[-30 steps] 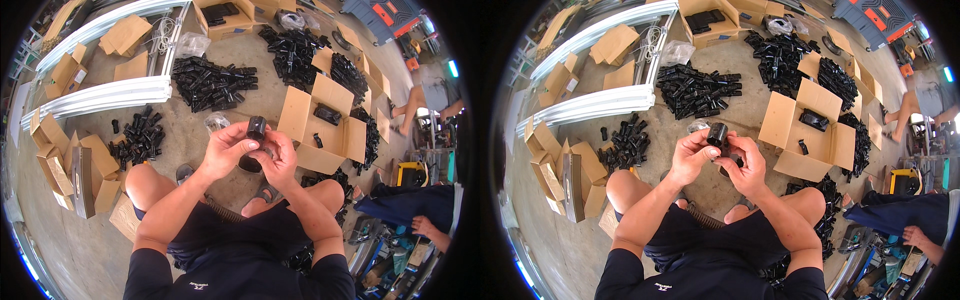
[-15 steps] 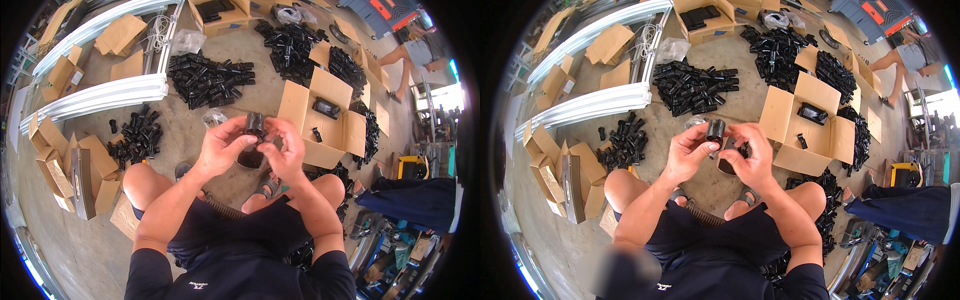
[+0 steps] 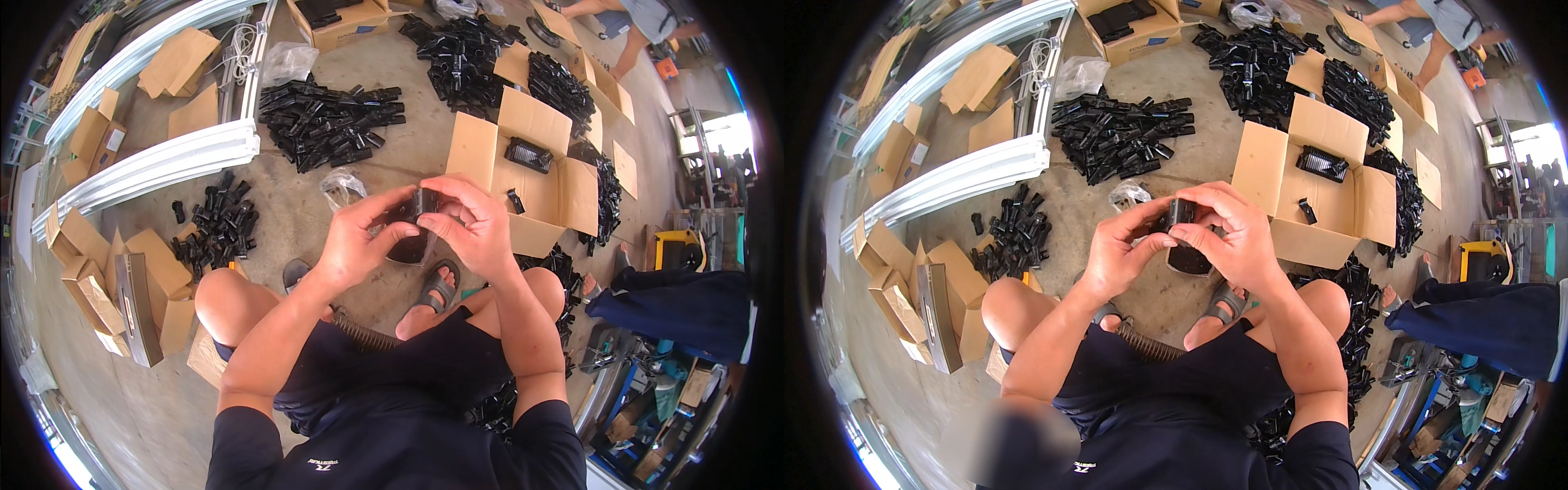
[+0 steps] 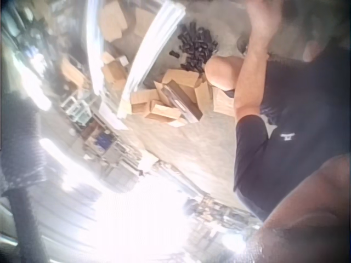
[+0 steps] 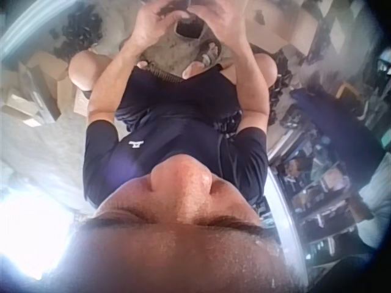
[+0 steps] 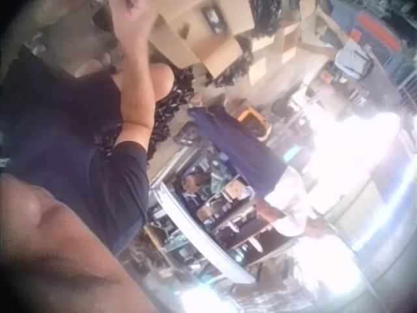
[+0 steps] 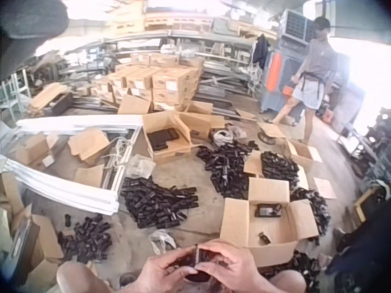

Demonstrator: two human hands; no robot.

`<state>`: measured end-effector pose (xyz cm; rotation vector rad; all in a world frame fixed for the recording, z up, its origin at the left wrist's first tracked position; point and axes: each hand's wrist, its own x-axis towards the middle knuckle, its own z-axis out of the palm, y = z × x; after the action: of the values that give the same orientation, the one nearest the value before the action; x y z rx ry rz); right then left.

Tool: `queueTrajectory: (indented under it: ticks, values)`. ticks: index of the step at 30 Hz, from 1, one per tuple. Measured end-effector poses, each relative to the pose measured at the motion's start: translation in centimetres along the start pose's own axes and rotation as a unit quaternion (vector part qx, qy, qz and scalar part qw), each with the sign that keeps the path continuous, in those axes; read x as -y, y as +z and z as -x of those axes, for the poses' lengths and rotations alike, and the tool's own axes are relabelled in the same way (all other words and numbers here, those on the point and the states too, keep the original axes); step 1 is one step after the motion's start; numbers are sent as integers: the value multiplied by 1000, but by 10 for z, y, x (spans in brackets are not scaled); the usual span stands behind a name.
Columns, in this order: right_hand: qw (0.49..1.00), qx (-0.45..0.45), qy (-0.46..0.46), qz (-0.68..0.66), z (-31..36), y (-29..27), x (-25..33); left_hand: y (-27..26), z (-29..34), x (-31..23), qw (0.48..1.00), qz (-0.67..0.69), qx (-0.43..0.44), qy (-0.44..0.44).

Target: The person picks up individual black plastic components from the floor and places them one at a time into a cardboard box.

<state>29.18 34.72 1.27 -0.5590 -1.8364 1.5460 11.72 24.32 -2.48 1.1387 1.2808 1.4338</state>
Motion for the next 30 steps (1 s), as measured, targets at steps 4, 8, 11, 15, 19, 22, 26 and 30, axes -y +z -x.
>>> queueTrajectory:
  ticks: [4,8,11,15,19,22,26,30]
  values:
    - [999,-21,-3,-33,-1,-4,0,-3,-3,1,999,4,17,-35]
    - [998,-22,1,-53,0,-2,-5,0,-2,8,998,42,2,-49]
    - [998,-26,20,-57,1,-1,-3,4,1,11,996,61,-8,-57]
    - [999,-17,6,-36,-1,-3,-6,6,1,16,996,59,0,-69]
    - [999,-19,11,-37,-1,-5,-6,8,0,14,991,113,1,-69]
    - [996,-32,40,-67,1,0,-7,8,0,6,992,96,11,-82]
    - [987,-25,110,-118,-7,-2,-10,1,-6,0,991,92,7,-94]
    - [992,-16,117,-46,-46,1,-15,-27,-11,7,984,136,-75,-85]
